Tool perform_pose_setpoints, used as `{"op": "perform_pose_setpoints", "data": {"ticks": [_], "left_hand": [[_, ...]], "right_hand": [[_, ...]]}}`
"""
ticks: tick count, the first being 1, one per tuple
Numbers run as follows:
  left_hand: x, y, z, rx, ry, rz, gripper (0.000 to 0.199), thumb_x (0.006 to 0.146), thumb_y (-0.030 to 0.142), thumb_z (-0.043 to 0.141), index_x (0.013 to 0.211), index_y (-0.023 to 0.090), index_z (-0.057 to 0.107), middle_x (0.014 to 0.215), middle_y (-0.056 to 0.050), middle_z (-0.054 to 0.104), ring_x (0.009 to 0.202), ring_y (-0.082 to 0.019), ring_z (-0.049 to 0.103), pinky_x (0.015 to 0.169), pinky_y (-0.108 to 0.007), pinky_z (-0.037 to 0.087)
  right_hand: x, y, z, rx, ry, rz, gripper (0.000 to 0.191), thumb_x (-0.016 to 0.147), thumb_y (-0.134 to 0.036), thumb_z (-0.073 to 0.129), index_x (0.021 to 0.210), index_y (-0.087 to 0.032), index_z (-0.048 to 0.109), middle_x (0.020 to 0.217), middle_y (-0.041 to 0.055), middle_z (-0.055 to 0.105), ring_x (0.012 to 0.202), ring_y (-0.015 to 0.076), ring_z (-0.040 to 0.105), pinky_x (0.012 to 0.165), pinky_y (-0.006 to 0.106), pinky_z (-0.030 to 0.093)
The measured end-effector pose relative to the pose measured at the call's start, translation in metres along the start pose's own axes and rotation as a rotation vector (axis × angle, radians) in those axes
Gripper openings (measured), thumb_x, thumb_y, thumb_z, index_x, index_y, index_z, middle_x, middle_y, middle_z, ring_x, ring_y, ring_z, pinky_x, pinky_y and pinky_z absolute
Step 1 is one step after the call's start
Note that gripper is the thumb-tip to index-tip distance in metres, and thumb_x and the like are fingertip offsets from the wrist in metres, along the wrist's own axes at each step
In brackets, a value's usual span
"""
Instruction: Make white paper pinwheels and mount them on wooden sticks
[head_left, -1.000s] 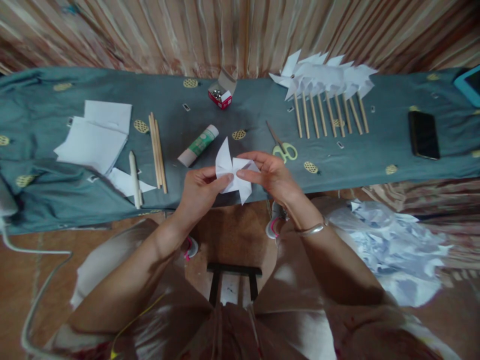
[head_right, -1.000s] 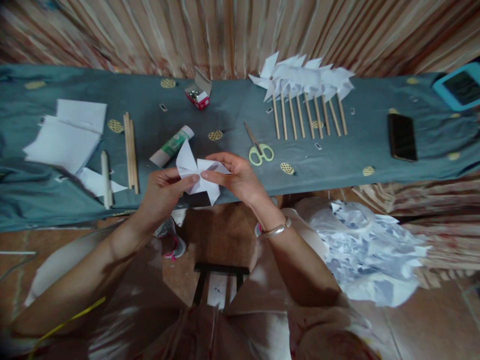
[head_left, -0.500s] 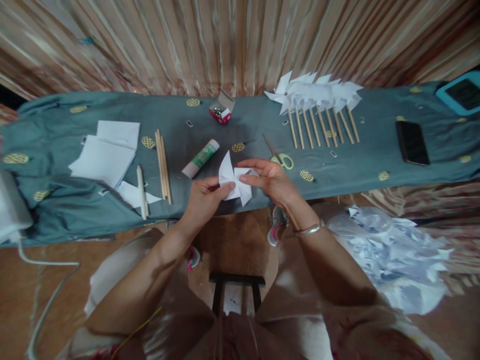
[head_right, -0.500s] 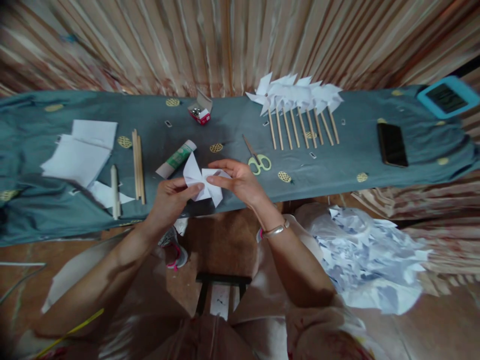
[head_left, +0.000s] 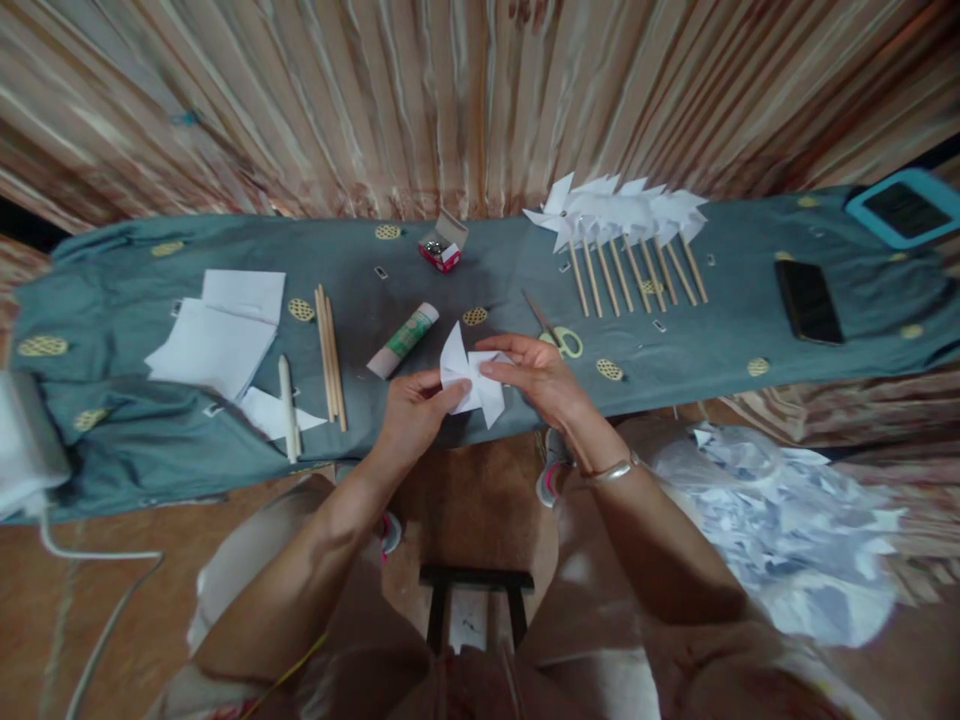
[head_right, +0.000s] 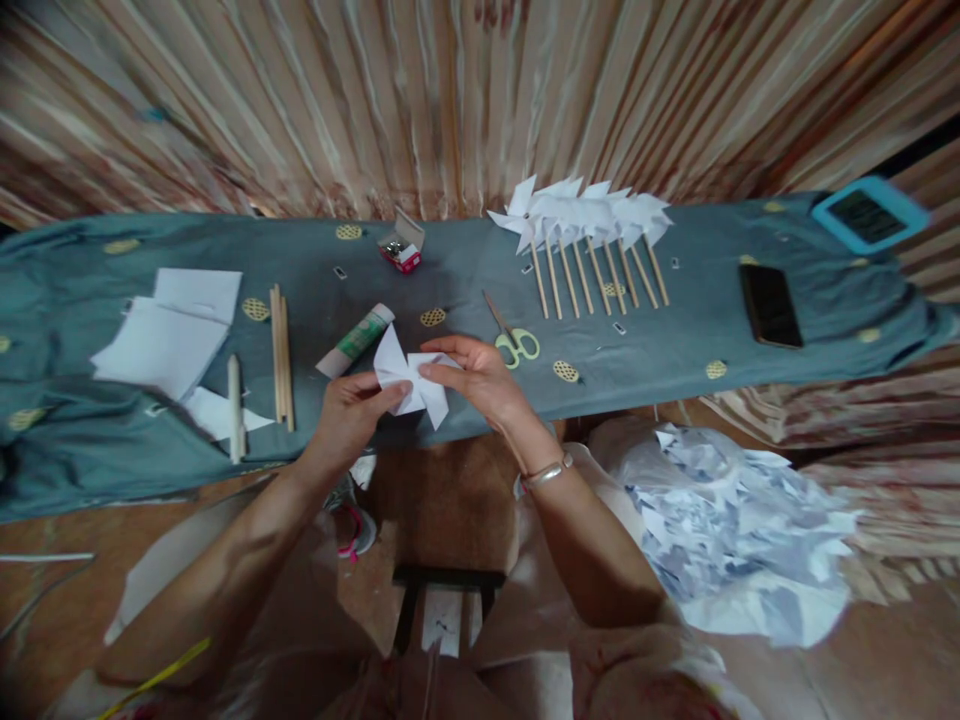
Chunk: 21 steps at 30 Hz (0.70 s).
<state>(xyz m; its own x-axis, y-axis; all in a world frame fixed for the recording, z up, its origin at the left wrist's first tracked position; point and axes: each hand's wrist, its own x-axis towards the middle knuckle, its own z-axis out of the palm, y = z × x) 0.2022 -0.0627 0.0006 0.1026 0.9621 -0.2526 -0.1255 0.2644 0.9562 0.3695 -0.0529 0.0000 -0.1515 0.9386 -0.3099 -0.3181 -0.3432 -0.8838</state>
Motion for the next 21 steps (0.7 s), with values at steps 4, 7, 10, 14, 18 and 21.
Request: {"op": "perform_pose_setpoints", "data": {"ticks": [4,7,10,14,18,21], "left_hand": [[0.002,0.0,0.001,-0.014,0.009,0.004,0.017,0.054,0.033,0.08,0.057,0.017,0.075,0.06,0.0,0.069,0.056,-0.013,0.054,0.057,-0.025,0.046],[0.006,-0.001,0.0,-0.043,0.045,-0.011,0.019,0.053,0.034,0.08,0.06,0.017,0.076,0.062,-0.001,0.071,0.056,-0.013,0.055,0.057,-0.025,0.046],[0.011,-0.005,-0.001,-0.126,0.069,-0.048,0.023,0.052,0.034,0.081,0.068,0.017,0.079,0.066,-0.002,0.073,0.057,-0.013,0.057,0.06,-0.026,0.047],[0.016,-0.007,-0.002,-0.181,0.069,-0.071,0.026,0.054,0.034,0.083,0.073,0.017,0.079,0.069,-0.003,0.074,0.06,-0.014,0.059,0.062,-0.025,0.047],[0.018,-0.006,0.0,-0.14,0.062,-0.017,0.023,0.054,0.034,0.082,0.069,0.017,0.079,0.068,-0.002,0.073,0.06,-0.013,0.057,0.062,-0.025,0.046],[0.02,-0.007,0.001,-0.102,0.052,0.012,0.022,0.054,0.034,0.081,0.068,0.016,0.078,0.066,-0.001,0.072,0.059,-0.013,0.055,0.059,-0.024,0.045]], "right_hand": [[0.001,-0.001,-0.001,0.017,-0.003,-0.009,0.041,0.055,-0.03,0.09,0.09,-0.02,0.073,0.082,-0.0004,0.076,0.068,0.0105,0.064,0.069,0.025,0.051],[0.002,-0.002,-0.003,0.068,0.033,-0.01,0.045,0.056,-0.033,0.09,0.096,-0.021,0.072,0.083,-0.0002,0.076,0.072,0.0117,0.066,0.07,0.024,0.053],[0.002,-0.001,-0.004,0.135,0.079,0.002,0.048,0.057,-0.037,0.09,0.099,-0.023,0.072,0.083,-0.0008,0.076,0.071,0.0112,0.066,0.07,0.023,0.054],[0.0,0.001,0.004,0.148,0.021,0.013,0.042,0.057,-0.04,0.089,0.093,-0.023,0.075,0.079,-0.0012,0.076,0.067,0.0111,0.064,0.068,0.024,0.053],[-0.001,0.006,0.015,0.115,-0.016,0.055,0.033,0.056,-0.042,0.089,0.075,-0.019,0.076,0.074,0.0014,0.075,0.066,0.0127,0.064,0.071,0.026,0.052],[0.001,0.01,0.019,0.111,0.031,0.044,0.03,0.054,-0.038,0.089,0.072,-0.018,0.076,0.07,0.0006,0.075,0.065,0.0128,0.064,0.07,0.027,0.052]]}}
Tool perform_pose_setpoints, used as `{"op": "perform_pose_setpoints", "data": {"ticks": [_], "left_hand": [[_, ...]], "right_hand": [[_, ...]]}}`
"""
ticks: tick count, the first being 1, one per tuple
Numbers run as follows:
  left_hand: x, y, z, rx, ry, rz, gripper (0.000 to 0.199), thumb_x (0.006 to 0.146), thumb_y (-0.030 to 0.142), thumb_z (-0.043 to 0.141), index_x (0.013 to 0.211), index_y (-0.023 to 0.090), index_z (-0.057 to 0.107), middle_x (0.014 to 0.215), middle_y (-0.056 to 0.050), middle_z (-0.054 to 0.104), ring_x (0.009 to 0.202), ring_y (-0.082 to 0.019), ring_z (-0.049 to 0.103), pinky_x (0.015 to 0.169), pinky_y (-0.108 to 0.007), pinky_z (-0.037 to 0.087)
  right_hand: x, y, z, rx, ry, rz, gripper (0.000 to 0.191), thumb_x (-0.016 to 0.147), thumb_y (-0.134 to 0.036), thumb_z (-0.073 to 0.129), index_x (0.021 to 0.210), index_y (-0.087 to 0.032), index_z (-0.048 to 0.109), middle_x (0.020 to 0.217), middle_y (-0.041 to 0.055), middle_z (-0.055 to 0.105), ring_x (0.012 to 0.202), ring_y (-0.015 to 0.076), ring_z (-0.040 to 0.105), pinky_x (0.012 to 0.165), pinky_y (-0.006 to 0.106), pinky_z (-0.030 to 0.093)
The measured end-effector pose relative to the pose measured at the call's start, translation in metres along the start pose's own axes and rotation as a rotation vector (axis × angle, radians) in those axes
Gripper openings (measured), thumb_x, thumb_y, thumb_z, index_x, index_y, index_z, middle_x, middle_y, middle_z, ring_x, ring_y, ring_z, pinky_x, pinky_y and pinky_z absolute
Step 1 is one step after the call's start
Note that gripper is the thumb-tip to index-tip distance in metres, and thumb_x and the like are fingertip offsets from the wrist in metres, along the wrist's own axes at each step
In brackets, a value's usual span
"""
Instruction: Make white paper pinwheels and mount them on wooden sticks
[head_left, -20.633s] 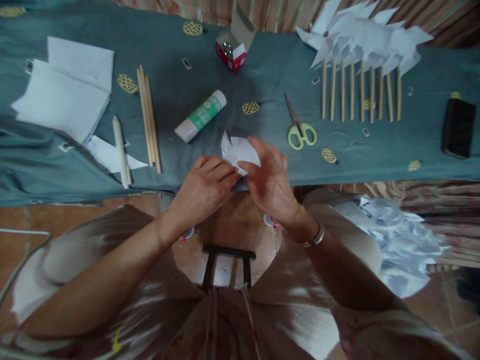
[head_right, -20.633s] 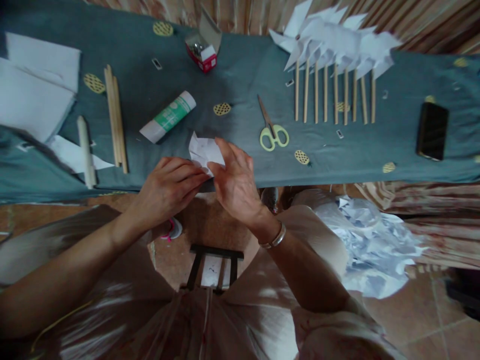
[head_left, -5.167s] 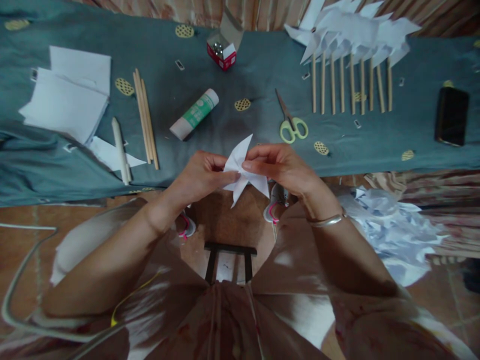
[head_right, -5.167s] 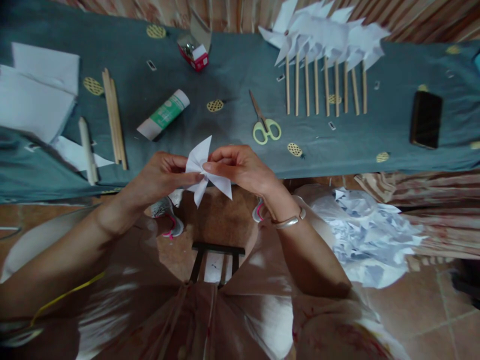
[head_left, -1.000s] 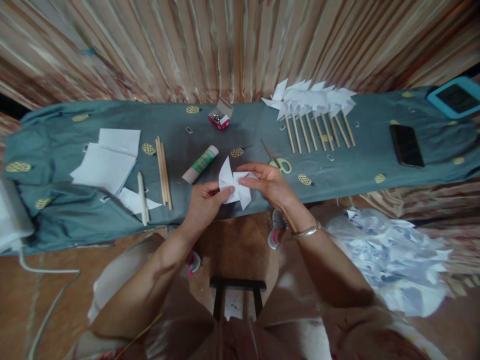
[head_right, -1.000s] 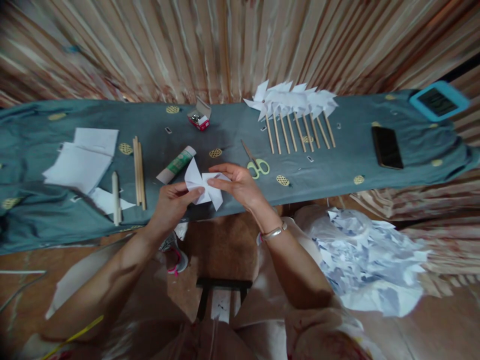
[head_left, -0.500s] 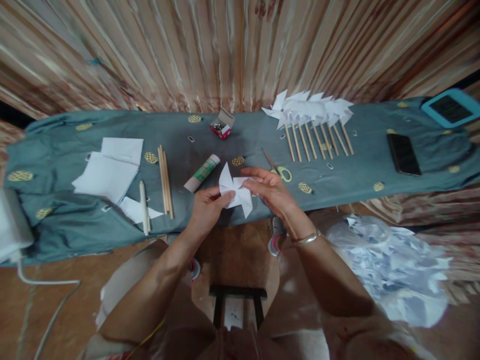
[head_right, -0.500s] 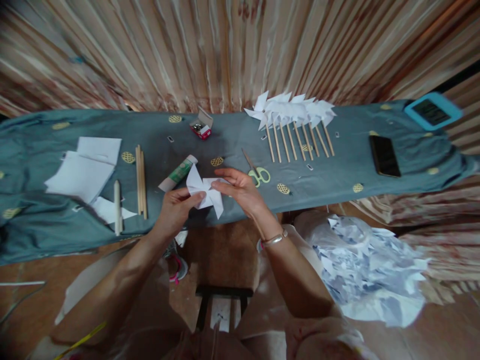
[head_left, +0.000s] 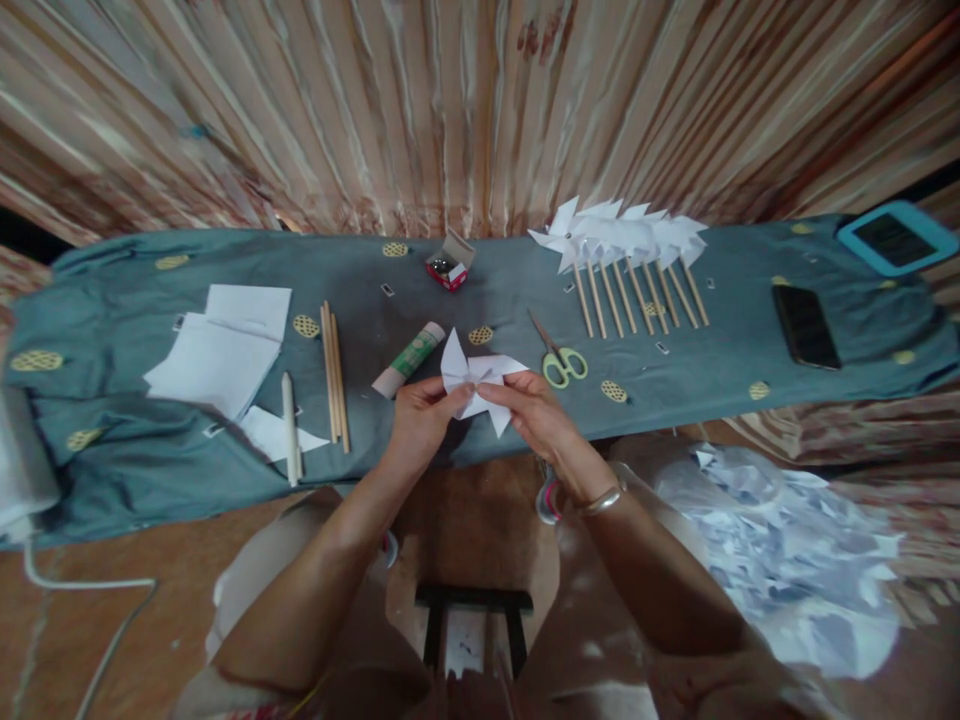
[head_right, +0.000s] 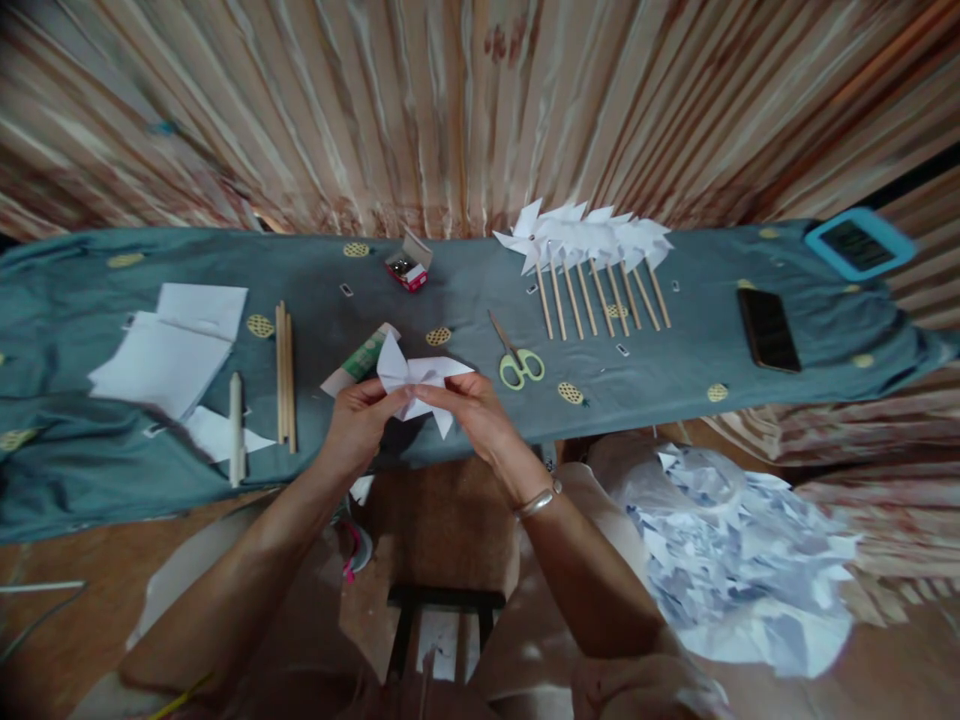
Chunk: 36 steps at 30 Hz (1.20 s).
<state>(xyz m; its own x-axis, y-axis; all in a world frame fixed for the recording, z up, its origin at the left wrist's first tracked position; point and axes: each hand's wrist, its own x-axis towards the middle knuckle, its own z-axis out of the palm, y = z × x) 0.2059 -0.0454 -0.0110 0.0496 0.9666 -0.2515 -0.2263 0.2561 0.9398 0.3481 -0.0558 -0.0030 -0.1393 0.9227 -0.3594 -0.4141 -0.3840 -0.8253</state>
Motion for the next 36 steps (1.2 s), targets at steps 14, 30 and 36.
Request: {"op": "perform_pose_setpoints", "data": {"ticks": [14,30,36], "left_hand": [[0.004,-0.003,-0.002,0.099,-0.011,0.052,0.024,0.059,0.036,0.077,0.071,0.015,0.078,0.065,-0.001,0.071,0.058,-0.013,0.055,0.06,-0.025,0.046],[0.006,-0.004,-0.003,0.11,0.024,0.029,0.023,0.059,0.036,0.079,0.07,0.016,0.078,0.067,-0.002,0.072,0.061,-0.014,0.057,0.064,-0.027,0.047],[0.008,-0.004,-0.003,0.117,0.025,0.044,0.022,0.059,0.035,0.079,0.07,0.016,0.078,0.068,-0.002,0.072,0.06,-0.014,0.057,0.063,-0.026,0.046]], "right_hand": [[0.011,0.01,0.001,-0.004,0.118,-0.048,0.027,0.05,-0.036,0.089,0.064,-0.019,0.076,0.06,-0.002,0.07,0.053,0.01,0.055,0.056,0.024,0.044],[0.012,0.009,0.006,-0.099,0.135,-0.106,0.027,0.053,-0.043,0.086,0.065,-0.023,0.073,0.063,-0.0025,0.068,0.061,0.0147,0.057,0.069,0.031,0.047],[0.011,0.005,0.008,-0.085,0.119,-0.12,0.025,0.053,-0.041,0.086,0.066,-0.023,0.073,0.063,-0.003,0.069,0.06,0.0143,0.058,0.07,0.031,0.047]]}}
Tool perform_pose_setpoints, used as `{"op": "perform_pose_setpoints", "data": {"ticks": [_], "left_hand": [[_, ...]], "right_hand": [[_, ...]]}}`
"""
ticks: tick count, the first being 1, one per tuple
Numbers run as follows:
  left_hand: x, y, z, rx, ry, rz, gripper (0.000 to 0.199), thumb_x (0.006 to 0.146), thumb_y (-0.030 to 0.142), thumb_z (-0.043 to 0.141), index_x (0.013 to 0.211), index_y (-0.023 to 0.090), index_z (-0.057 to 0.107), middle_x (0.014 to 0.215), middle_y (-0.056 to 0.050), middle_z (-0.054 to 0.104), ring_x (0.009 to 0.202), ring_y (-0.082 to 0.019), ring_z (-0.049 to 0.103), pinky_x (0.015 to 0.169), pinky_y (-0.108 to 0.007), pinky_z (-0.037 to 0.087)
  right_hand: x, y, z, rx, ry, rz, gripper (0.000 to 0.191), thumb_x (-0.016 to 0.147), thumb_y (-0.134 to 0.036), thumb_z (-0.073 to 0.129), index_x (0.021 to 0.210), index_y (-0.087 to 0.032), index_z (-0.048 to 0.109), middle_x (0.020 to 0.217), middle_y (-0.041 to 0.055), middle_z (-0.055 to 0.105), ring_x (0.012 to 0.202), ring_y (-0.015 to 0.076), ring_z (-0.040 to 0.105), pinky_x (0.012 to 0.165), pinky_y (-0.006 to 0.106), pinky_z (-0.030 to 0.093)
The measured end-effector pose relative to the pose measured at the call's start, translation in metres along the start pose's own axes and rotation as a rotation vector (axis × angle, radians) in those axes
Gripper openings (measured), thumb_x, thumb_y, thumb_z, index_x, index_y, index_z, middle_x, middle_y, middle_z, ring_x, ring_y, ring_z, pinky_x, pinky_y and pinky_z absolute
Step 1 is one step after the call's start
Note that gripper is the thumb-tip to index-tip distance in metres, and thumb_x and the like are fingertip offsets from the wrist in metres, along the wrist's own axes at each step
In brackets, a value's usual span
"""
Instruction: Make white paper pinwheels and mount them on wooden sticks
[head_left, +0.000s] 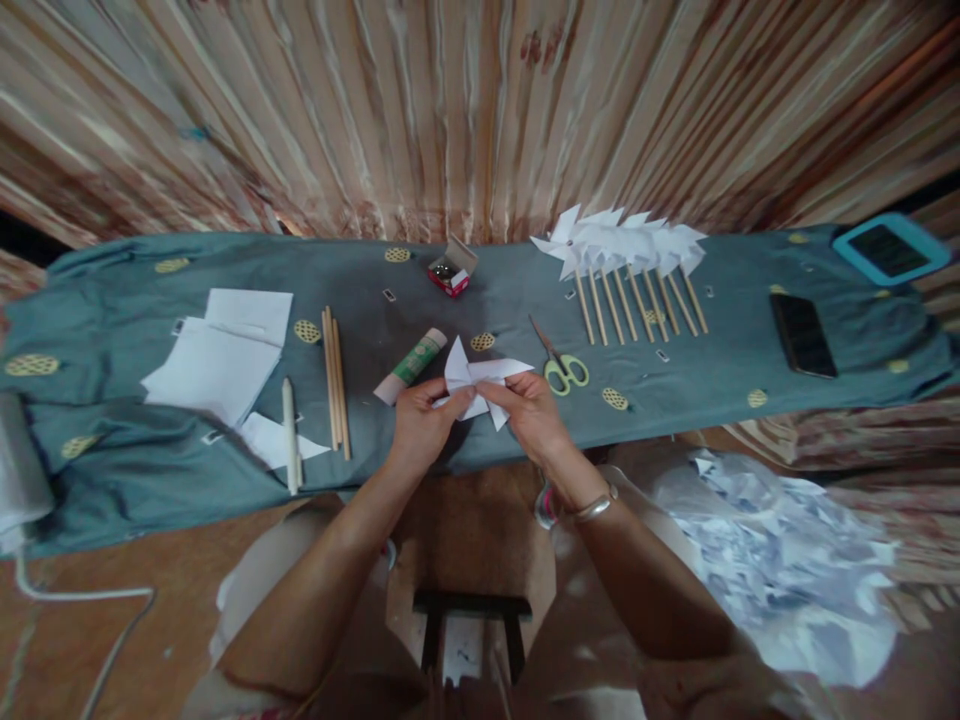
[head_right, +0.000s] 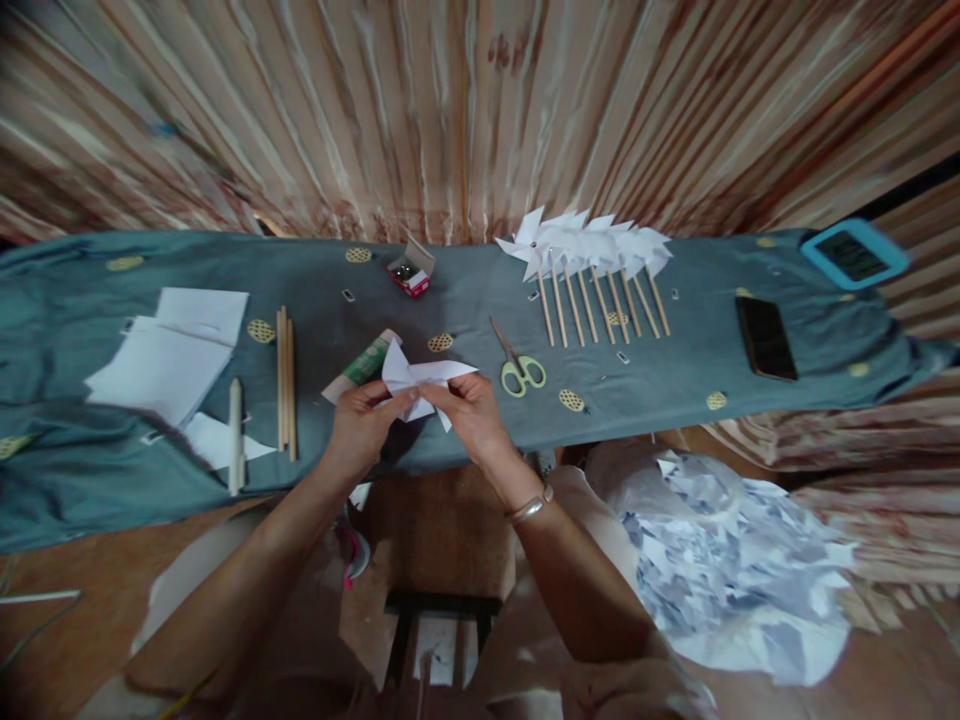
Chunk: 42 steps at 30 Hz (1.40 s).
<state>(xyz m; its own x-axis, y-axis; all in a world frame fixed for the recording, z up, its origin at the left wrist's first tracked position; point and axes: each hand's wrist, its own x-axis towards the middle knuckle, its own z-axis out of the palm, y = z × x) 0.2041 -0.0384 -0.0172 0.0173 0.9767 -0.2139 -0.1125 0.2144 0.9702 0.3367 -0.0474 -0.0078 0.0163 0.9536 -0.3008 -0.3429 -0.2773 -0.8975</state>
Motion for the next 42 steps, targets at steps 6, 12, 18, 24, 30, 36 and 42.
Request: {"op": "perform_pose_setpoints", "data": {"ticks": [6,12,18,24,30,36,42], "left_hand": [[0.001,0.002,-0.001,0.007,0.014,-0.003,0.021,0.058,0.034,0.078,0.068,0.015,0.077,0.065,-0.001,0.072,0.059,-0.014,0.057,0.061,-0.026,0.045],[0.002,0.007,-0.002,-0.043,0.03,-0.01,0.02,0.056,0.033,0.079,0.068,0.016,0.078,0.065,-0.001,0.071,0.059,-0.014,0.056,0.06,-0.025,0.044],[0.005,0.01,-0.007,-0.095,0.05,0.009,0.021,0.056,0.031,0.08,0.07,0.017,0.078,0.069,-0.003,0.073,0.06,-0.015,0.058,0.062,-0.027,0.046],[0.011,0.015,-0.019,-0.118,0.11,0.05,0.025,0.053,0.032,0.082,0.073,0.017,0.079,0.073,-0.002,0.075,0.063,-0.015,0.061,0.064,-0.026,0.047],[0.012,0.026,-0.026,-0.194,0.198,0.038,0.03,0.046,0.031,0.086,0.071,0.017,0.078,0.071,-0.002,0.075,0.063,-0.016,0.064,0.063,-0.027,0.05],[0.015,0.03,-0.036,-0.224,0.21,0.07,0.03,0.048,0.032,0.086,0.072,0.017,0.077,0.071,-0.002,0.075,0.062,-0.015,0.064,0.062,-0.027,0.051],[0.02,0.041,-0.049,-0.301,0.264,0.136,0.026,0.053,0.028,0.085,0.074,0.015,0.076,0.071,-0.001,0.073,0.063,-0.013,0.065,0.061,-0.024,0.053]], "right_hand": [[0.0,0.0,0.003,0.015,-0.005,-0.022,0.026,0.053,-0.042,0.086,0.065,-0.023,0.073,0.065,-0.0022,0.069,0.065,0.016,0.06,0.073,0.032,0.049],[-0.001,-0.003,0.003,0.058,0.009,-0.013,0.029,0.048,-0.044,0.088,0.064,-0.024,0.074,0.063,-0.0022,0.07,0.064,0.0156,0.061,0.075,0.032,0.051],[0.001,-0.013,-0.005,0.059,0.066,-0.021,0.029,0.051,-0.043,0.087,0.065,-0.023,0.073,0.068,-0.0009,0.072,0.066,0.0136,0.06,0.071,0.028,0.049],[0.005,-0.017,-0.013,0.047,0.088,-0.049,0.029,0.053,-0.044,0.086,0.069,-0.022,0.075,0.082,0.0008,0.075,0.077,0.013,0.063,0.07,0.024,0.047],[0.009,-0.012,-0.017,0.013,0.071,-0.061,0.03,0.056,-0.046,0.085,0.07,-0.022,0.076,0.084,0.0018,0.076,0.075,0.012,0.064,0.069,0.023,0.046],[0.016,-0.003,-0.019,-0.144,0.075,-0.123,0.028,0.058,-0.047,0.083,0.071,-0.022,0.076,0.08,0.0014,0.076,0.07,0.0121,0.061,0.065,0.024,0.044],[0.028,0.004,-0.018,-0.258,0.064,-0.194,0.026,0.061,-0.046,0.081,0.07,-0.022,0.075,0.07,-0.0004,0.072,0.065,0.0123,0.056,0.064,0.026,0.042]]}}
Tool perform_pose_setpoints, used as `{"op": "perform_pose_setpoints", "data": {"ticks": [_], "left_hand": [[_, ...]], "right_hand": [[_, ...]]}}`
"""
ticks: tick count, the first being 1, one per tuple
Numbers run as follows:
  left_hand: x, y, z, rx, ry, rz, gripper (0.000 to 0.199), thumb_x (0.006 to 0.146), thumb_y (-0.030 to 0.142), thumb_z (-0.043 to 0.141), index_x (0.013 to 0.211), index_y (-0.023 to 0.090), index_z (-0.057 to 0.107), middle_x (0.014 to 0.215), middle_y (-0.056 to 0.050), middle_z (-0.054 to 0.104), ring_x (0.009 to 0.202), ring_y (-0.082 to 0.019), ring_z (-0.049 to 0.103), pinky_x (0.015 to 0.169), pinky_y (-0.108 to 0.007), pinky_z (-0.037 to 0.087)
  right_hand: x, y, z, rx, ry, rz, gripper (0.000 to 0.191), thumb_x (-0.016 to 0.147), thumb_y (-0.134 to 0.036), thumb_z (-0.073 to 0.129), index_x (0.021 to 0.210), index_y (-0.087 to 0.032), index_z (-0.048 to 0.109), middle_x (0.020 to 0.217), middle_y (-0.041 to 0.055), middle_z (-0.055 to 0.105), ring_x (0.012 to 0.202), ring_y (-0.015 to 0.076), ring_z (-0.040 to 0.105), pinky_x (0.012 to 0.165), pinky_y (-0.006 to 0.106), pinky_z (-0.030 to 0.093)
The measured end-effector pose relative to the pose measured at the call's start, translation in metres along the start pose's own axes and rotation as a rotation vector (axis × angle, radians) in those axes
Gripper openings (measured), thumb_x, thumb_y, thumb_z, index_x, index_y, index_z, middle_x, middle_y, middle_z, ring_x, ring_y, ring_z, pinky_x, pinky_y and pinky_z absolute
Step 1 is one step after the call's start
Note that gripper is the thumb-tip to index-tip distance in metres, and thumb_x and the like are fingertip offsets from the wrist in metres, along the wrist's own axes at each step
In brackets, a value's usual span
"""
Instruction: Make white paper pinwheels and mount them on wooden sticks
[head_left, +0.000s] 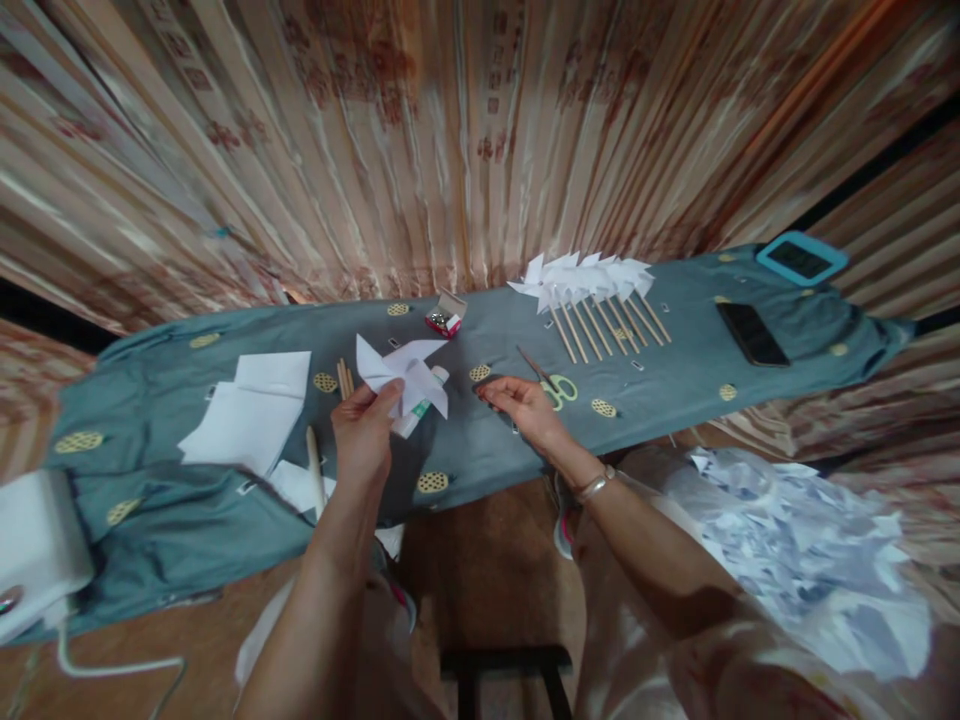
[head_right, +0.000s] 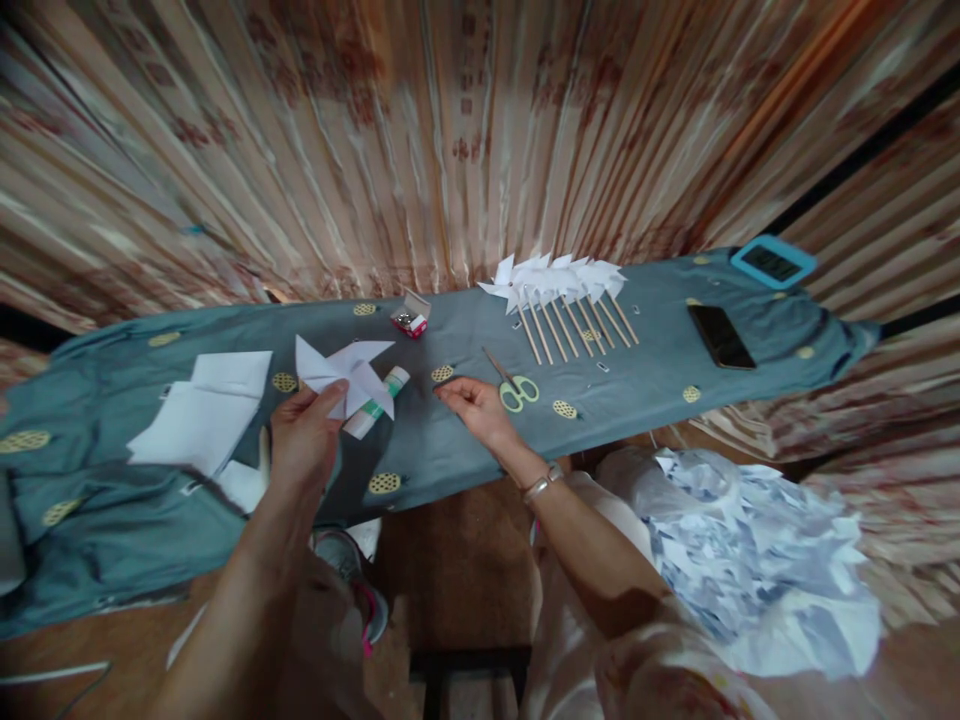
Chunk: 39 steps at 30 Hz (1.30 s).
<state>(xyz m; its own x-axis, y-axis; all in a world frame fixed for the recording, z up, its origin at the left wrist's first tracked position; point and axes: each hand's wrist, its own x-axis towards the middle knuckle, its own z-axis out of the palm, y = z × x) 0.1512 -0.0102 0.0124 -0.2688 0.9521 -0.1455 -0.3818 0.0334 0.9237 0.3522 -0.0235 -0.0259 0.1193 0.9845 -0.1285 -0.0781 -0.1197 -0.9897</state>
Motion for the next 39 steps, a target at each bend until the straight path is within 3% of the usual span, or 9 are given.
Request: {"op": "perform_pose_setpoints", "data": {"ticks": [4,10,15,18,20,24,26,31,39], "left_hand": [[0.001,0.004,-0.001,0.013,0.044,0.001,0.025,0.052,0.028,0.086,0.069,0.015,0.073,0.067,0.0,0.071,0.059,-0.012,0.064,0.06,-0.024,0.055],[-0.001,0.002,0.002,-0.027,0.001,-0.028,0.028,0.053,0.03,0.086,0.072,0.015,0.072,0.072,0.0,0.072,0.067,-0.014,0.067,0.072,-0.03,0.057],[-0.004,0.001,0.006,-0.072,-0.015,-0.084,0.031,0.05,0.03,0.087,0.076,0.017,0.076,0.076,-0.001,0.075,0.069,-0.014,0.067,0.073,-0.028,0.055],[-0.005,0.0,0.004,-0.091,-0.031,-0.084,0.032,0.05,0.03,0.088,0.077,0.017,0.077,0.079,-0.002,0.076,0.069,-0.014,0.068,0.073,-0.027,0.055],[-0.005,0.0,0.002,-0.097,-0.033,-0.087,0.032,0.051,0.031,0.088,0.078,0.017,0.077,0.079,-0.002,0.076,0.068,-0.013,0.068,0.072,-0.027,0.054],[-0.005,0.004,-0.003,-0.116,-0.017,-0.098,0.032,0.051,0.031,0.089,0.076,0.017,0.077,0.078,-0.002,0.076,0.067,-0.014,0.068,0.07,-0.028,0.055],[-0.005,0.008,-0.003,-0.116,-0.004,-0.103,0.031,0.05,0.031,0.088,0.074,0.016,0.076,0.077,-0.002,0.076,0.066,-0.014,0.068,0.068,-0.027,0.055],[-0.006,0.014,-0.003,-0.128,0.017,-0.103,0.027,0.05,0.027,0.086,0.072,0.016,0.076,0.074,0.0,0.075,0.065,-0.012,0.066,0.063,-0.023,0.054],[-0.007,0.014,-0.007,-0.151,0.001,-0.094,0.024,0.052,0.026,0.085,0.072,0.016,0.077,0.074,-0.001,0.076,0.065,-0.011,0.066,0.064,-0.022,0.053]], "right_hand": [[0.01,0.006,0.004,-0.06,0.0,-0.076,0.025,0.064,-0.045,0.078,0.073,-0.022,0.074,0.072,-0.0003,0.072,0.065,0.0136,0.058,0.066,0.027,0.044],[0.03,0.007,0.011,-0.176,0.019,-0.162,0.022,0.076,-0.041,0.067,0.083,-0.021,0.072,0.067,-0.0006,0.071,0.057,0.0123,0.057,0.06,0.026,0.042],[0.061,-0.017,0.02,-0.387,0.025,-0.308,0.019,0.081,-0.033,0.061,0.088,-0.02,0.074,0.073,-0.0002,0.072,0.061,0.0131,0.059,0.063,0.025,0.043],[0.086,-0.037,0.03,-0.594,0.043,-0.3,0.02,0.083,-0.027,0.059,0.09,-0.017,0.075,0.074,0.0004,0.072,0.066,0.0147,0.061,0.064,0.025,0.043],[0.102,-0.049,0.038,-0.795,0.038,-0.308,0.023,0.086,-0.021,0.055,0.094,-0.017,0.076,0.085,0.002,0.075,0.077,0.016,0.065,0.069,0.025,0.044],[0.122,-0.067,0.054,-1.277,-0.118,-0.338,0.031,0.092,-0.017,0.046,0.104,-0.018,0.075,0.103,0.0065,0.076,0.094,0.0187,0.068,0.078,0.026,0.046],[0.127,-0.071,0.06,-1.385,-0.168,-0.336,0.033,0.092,-0.015,0.045,0.104,-0.016,0.075,0.107,0.0113,0.076,0.099,0.0219,0.068,0.081,0.028,0.046],[0.136,-0.074,0.067,-1.489,-0.235,-0.324,0.031,0.087,-0.013,0.05,0.106,-0.009,0.075,0.11,0.0209,0.074,0.102,0.0283,0.068,0.085,0.033,0.047],[0.146,-0.072,0.07,-1.556,-0.332,-0.375,0.028,0.089,-0.017,0.054,0.107,-0.012,0.075,0.11,0.0173,0.075,0.105,0.0254,0.067,0.086,0.031,0.046]]}}
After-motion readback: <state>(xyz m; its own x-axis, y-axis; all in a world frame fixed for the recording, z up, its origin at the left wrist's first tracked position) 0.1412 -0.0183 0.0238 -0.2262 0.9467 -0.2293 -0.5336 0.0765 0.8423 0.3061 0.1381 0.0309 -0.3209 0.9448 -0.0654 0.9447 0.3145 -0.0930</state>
